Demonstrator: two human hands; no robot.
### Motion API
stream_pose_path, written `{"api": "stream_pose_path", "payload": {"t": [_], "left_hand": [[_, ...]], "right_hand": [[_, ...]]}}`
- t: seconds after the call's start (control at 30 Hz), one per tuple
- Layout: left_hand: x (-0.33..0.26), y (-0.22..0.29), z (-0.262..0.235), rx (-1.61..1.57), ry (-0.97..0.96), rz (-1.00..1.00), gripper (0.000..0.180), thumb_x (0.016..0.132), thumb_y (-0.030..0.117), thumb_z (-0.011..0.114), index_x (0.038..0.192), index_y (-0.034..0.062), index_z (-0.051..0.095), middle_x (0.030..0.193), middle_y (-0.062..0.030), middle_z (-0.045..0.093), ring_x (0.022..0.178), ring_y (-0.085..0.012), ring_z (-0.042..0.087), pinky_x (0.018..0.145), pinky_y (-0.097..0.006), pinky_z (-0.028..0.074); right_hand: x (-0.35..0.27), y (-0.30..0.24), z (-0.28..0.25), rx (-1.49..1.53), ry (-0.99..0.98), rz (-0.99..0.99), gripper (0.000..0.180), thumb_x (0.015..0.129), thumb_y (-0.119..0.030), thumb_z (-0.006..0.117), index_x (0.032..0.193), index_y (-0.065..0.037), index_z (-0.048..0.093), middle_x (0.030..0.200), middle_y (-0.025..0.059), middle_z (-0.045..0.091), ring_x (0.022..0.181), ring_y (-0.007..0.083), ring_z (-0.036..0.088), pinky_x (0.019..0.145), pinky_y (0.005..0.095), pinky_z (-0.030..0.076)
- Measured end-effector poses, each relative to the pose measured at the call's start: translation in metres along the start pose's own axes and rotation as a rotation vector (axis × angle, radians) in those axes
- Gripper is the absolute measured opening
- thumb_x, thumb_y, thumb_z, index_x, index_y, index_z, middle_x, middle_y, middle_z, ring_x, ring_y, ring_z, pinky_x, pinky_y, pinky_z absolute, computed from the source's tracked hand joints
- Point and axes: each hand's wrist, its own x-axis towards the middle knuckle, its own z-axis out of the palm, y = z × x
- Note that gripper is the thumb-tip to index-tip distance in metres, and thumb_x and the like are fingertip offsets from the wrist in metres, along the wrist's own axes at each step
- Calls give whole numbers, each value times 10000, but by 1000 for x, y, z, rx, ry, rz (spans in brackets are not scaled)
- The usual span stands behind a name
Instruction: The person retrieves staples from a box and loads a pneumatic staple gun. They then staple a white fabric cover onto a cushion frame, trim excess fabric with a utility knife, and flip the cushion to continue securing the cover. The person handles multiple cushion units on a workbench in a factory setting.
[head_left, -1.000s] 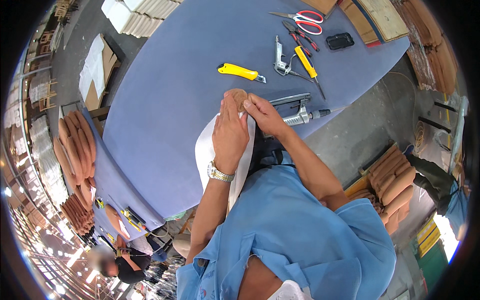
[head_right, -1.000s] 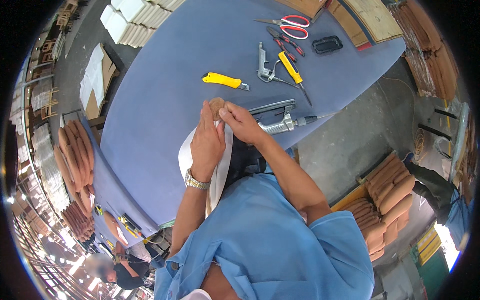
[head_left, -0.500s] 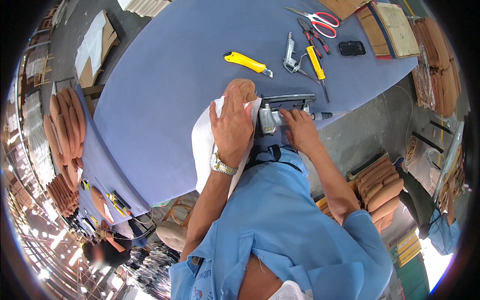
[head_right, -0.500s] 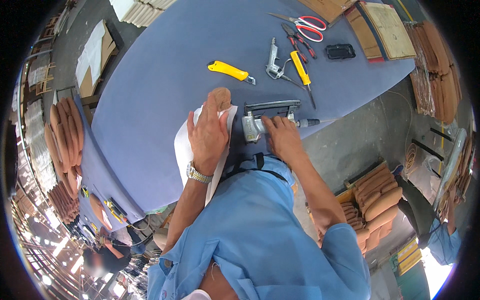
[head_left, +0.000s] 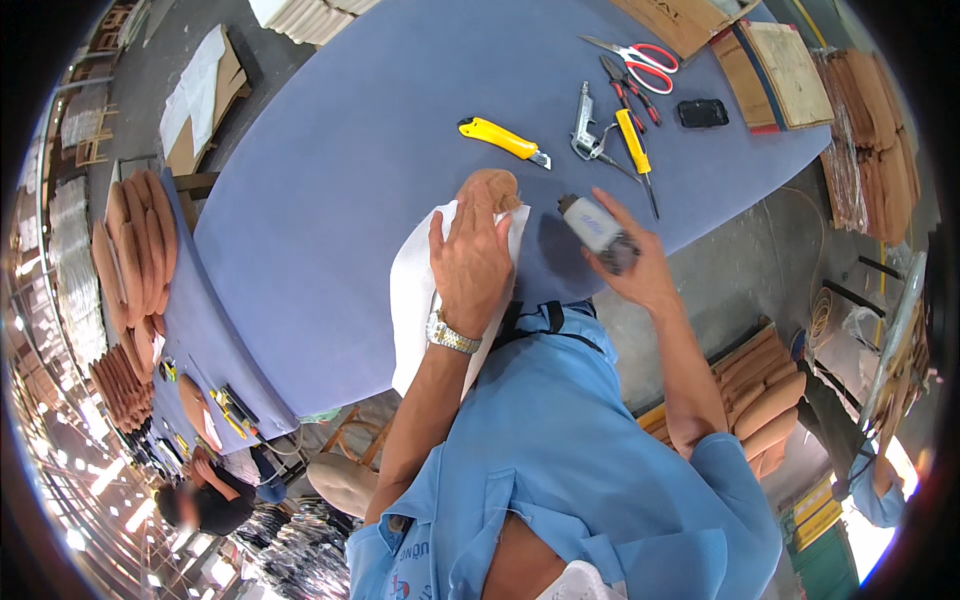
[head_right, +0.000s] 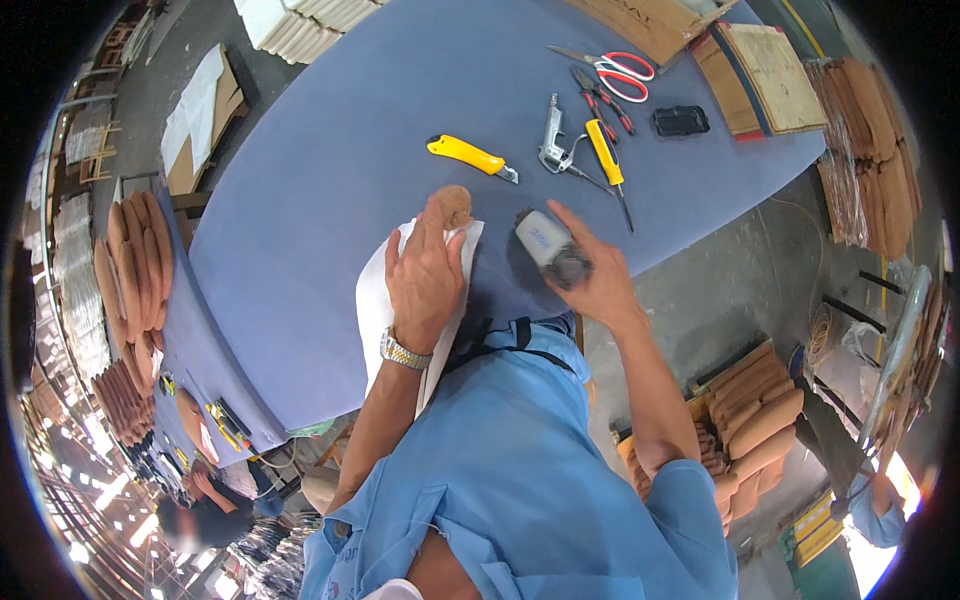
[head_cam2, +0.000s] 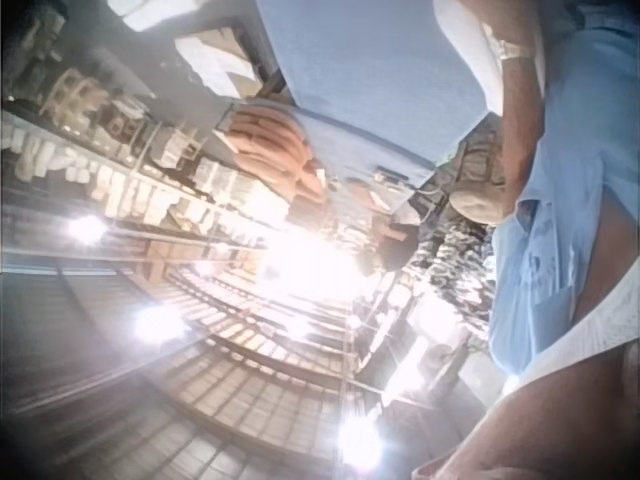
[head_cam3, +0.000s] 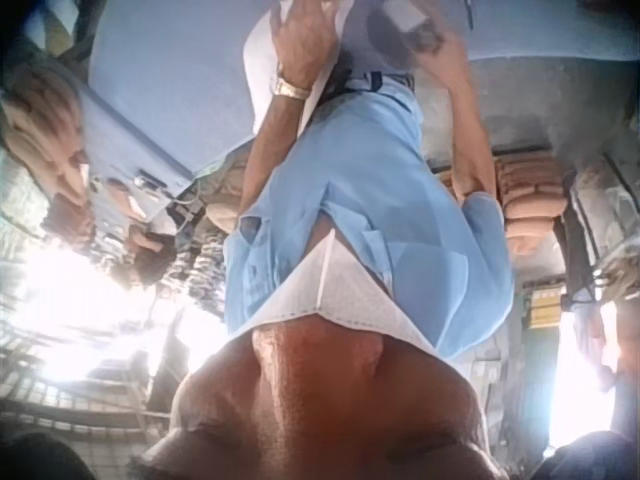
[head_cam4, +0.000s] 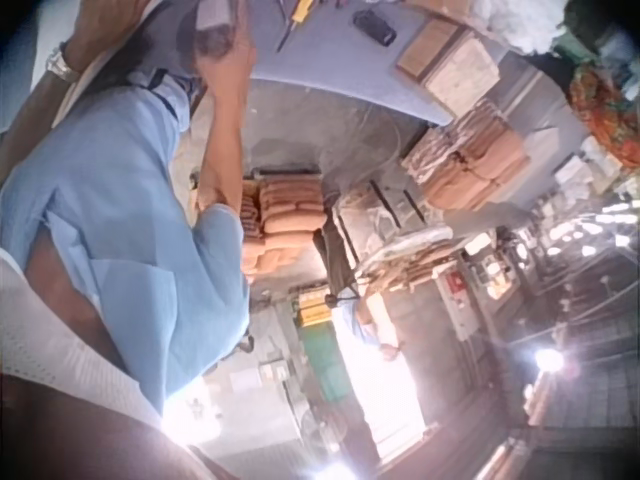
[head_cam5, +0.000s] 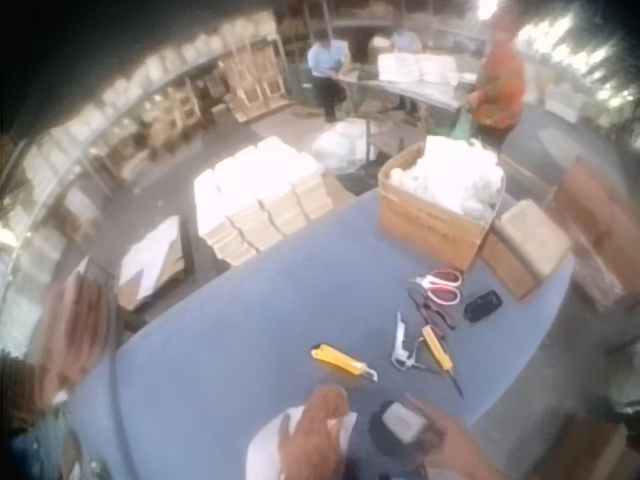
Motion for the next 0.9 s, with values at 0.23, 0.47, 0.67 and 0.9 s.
{"api": "stream_pose_path", "payload": {"t": [0.23,0.47,0.67,0.9], "left_hand": [[1,-1,-3,-20,-35,-30,570,1001,214,591,1516,30,431,1294,-176,683,1256,-302,633,1126,-534,392],[1,-5,1,-59,-26,-21,652,885,46,632,1507,30,441,1323,-188,668,1281,-302,619,1137,-534,377],[0,-8,-1,-79,-57,-27,653,879,55,651,1497,-6,448,1311,-212,667,1304,-310,603,1147,-514,359],[3,-23,-4,-185,-91,22,676,884,50,647,1518,-2,418,1395,-216,616,1322,-344,585,1109,-523,413]], "right_hand": [[15,-53,3,175,-82,-240,739,689,-58,792,1402,-61,600,1249,161,686,1073,327,677,939,378,527],[27,-42,27,243,-100,-311,721,701,-59,780,1399,-47,598,1289,175,682,1146,354,679,981,391,527],[27,-44,28,234,-149,-236,728,692,-71,799,1393,-61,604,1311,183,672,1172,358,673,996,394,526],[39,-49,29,271,-226,-154,761,662,-75,818,1386,-67,587,1301,163,669,1165,341,673,1006,383,515]]}}
